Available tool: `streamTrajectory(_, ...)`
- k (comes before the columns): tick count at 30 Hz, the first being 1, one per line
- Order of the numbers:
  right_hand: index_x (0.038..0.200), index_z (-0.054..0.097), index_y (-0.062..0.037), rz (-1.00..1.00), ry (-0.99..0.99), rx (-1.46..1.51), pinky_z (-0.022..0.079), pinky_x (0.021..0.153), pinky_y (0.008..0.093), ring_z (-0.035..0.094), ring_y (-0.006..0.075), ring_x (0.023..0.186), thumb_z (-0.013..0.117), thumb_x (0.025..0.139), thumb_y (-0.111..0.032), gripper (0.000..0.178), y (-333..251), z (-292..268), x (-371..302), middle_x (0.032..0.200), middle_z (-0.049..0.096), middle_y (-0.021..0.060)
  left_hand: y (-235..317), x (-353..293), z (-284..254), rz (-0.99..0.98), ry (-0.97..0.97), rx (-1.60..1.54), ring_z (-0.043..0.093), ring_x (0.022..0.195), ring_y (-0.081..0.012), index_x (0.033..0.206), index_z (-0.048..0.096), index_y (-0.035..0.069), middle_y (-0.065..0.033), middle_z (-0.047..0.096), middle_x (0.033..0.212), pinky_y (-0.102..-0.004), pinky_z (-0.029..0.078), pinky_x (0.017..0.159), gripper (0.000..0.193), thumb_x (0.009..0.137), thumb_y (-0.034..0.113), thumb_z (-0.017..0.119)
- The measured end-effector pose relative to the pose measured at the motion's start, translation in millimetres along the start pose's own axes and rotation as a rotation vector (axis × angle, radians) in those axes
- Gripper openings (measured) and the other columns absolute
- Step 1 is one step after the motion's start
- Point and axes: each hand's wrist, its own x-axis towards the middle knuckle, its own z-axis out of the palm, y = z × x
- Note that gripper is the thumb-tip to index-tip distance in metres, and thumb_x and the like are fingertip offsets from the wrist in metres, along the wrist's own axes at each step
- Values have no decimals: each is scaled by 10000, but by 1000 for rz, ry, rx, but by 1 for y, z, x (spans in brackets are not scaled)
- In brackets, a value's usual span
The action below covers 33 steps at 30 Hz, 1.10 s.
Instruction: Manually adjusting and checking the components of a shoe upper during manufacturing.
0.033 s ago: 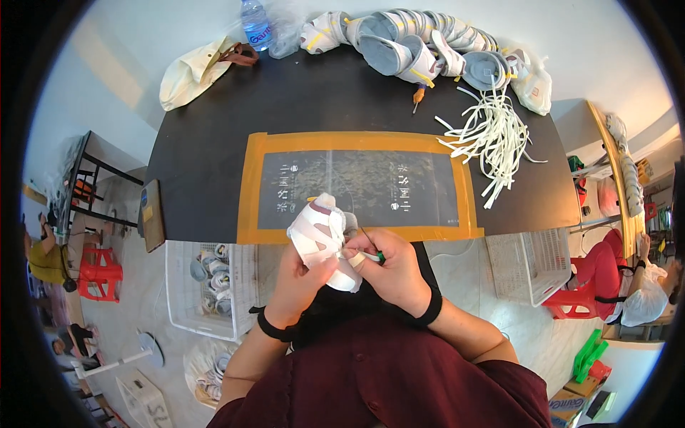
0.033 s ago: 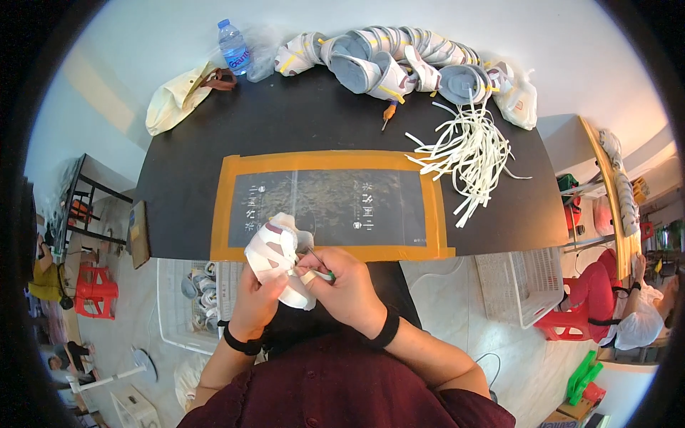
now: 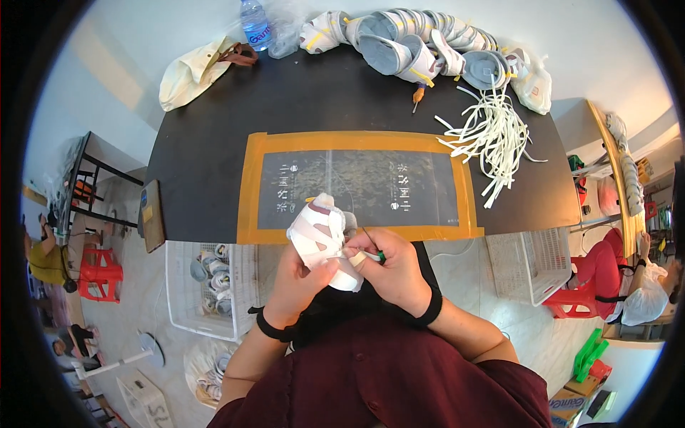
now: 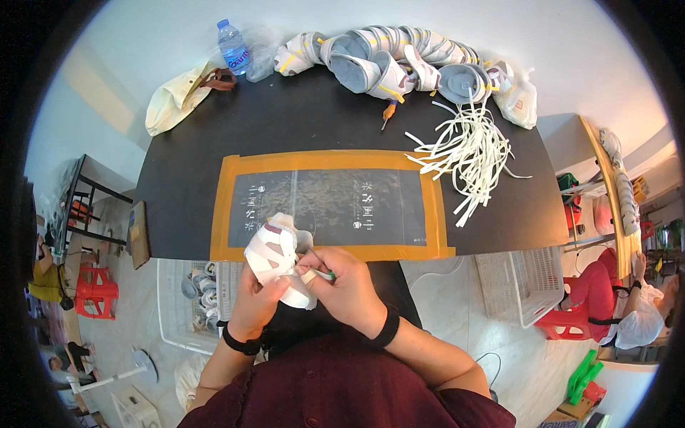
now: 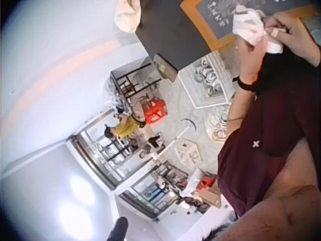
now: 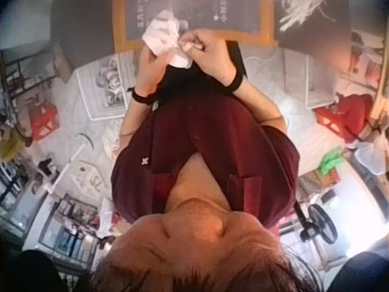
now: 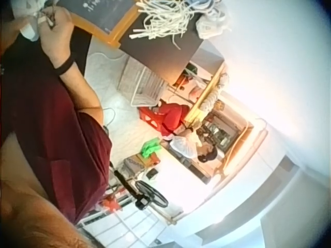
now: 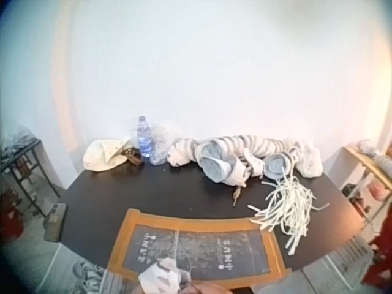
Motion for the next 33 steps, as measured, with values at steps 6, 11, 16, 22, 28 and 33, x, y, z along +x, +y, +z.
streamTrajectory(6, 930, 680, -29, 23, 38, 32, 454, 662, 247, 543, 88, 719, 702, 885, -117, 101, 6, 4, -2, 774, 607, 10, -2, -2, -5, 0, -16, 112, 571, 1016, -95, 1297, 507, 19, -35, 602, 1155, -280, 471, 876, 441, 882, 48, 651)
streamTrajectory(11, 956, 671, -30, 40, 24, 17, 497, 693, 279, 624, 159, 769, 701, 879, -108, 113, 7, 3, -3, 856, 655, 79, -2, -3, -1, 41, 6, 98, 566, 986, -75, 1264, 541, 22, -19, 606, 1136, -254, 473, 844, 398, 884, 51, 658)
streamTrajectory(16, 955, 666, -31, 9, 21, -17, 498, 696, 284, 627, 170, 768, 701, 875, -102, 113, 10, 3, 0, 855, 656, 82, -2, -3, 0, 24, 44, 189, 568, 1022, -98, 1243, 556, 12, -22, 612, 1143, -267, 456, 889, 396, 864, 72, 657)
streamTrajectory(22, 956, 669, -35, 2, 17, -8, 475, 690, 277, 582, 148, 746, 696, 883, -122, 116, 14, 4, 2, 823, 624, 56, -2, 0, 5, 89, 63, 166, 567, 935, -60, 1178, 604, 18, -8, 629, 1074, -239, 468, 793, 299, 891, 71, 671)
streamTrajectory(28, 1033, 596, -34, -156, 134, -131, 494, 697, 327, 618, 255, 801, 620, 925, -123, 141, -4, -9, 13, 918, 613, 121, 1, 9, 2, 204, 79, 196, 595, 1030, -126, 1244, 557, 9, -45, 628, 1150, -293, 472, 915, 383, 872, 10, 650)
streamTrajectory(33, 1015, 566, -40, -314, 103, -287, 503, 689, 388, 625, 364, 819, 552, 943, -117, 106, -26, -30, 20, 928, 607, 168, -1, 45, 3, 353, 87, 222, 607, 985, -122, 1201, 582, 4, -51, 644, 1107, -286, 479, 887, 318, 887, -22, 624)
